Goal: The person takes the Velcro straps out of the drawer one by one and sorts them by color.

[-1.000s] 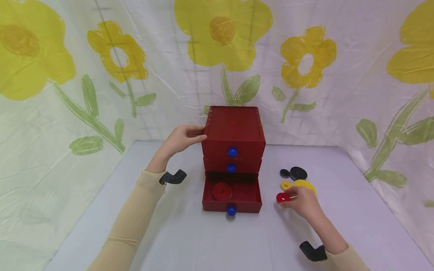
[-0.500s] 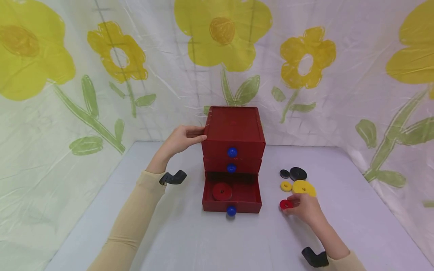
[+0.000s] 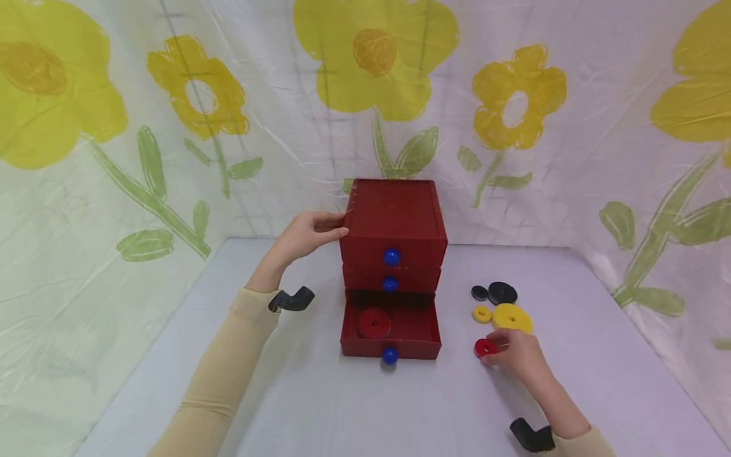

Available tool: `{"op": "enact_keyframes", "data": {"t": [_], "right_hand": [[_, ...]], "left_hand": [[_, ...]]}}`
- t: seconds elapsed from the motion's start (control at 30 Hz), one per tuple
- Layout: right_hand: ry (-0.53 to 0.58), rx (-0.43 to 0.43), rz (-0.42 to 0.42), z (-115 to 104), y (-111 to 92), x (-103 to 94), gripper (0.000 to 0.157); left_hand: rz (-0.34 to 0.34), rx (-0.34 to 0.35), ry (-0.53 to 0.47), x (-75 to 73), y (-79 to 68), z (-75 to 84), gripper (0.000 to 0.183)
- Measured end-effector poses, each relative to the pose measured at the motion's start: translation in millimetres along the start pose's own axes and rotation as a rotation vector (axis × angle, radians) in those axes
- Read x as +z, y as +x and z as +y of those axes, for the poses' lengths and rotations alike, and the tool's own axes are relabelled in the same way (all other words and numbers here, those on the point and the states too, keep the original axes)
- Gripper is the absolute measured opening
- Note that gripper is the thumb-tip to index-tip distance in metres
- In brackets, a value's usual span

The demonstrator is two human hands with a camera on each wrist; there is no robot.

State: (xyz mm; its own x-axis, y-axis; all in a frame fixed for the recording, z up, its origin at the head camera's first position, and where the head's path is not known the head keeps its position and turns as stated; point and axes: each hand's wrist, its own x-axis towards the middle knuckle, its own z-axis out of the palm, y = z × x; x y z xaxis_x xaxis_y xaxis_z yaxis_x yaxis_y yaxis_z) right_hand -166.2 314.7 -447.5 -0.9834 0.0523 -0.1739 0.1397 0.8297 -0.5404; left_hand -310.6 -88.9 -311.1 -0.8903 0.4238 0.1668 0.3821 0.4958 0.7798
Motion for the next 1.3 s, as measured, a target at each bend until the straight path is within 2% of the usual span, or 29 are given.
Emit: {"op": "enact_keyframes", "data": {"t": [0.43, 0.6, 1.0, 1.3], "right_hand": [[-0.002, 0.008, -0.015, -3, 0, -3.5, 0.053], [-0.014, -0.030, 0.006, -9, -2, -10.4, 0.051], [0.033, -0.177, 0.089, -56, -8, -19.9, 0.046], [0.107, -0.234, 0.050, -85, 0, -10.5, 0.045]], "left_hand": [[0.004, 0.001, 0.001, -0.4, 0.4, -0.9, 0.055], [0.001, -0.001, 0.001, -0.7, 0.0, -0.2, 0.056], [0.004, 0.006, 0.007, -0.7, 0.1, 0.0, 0.055], [0.003, 0.008, 0.000, 0.1, 0.0, 0.5, 0.054]]}}
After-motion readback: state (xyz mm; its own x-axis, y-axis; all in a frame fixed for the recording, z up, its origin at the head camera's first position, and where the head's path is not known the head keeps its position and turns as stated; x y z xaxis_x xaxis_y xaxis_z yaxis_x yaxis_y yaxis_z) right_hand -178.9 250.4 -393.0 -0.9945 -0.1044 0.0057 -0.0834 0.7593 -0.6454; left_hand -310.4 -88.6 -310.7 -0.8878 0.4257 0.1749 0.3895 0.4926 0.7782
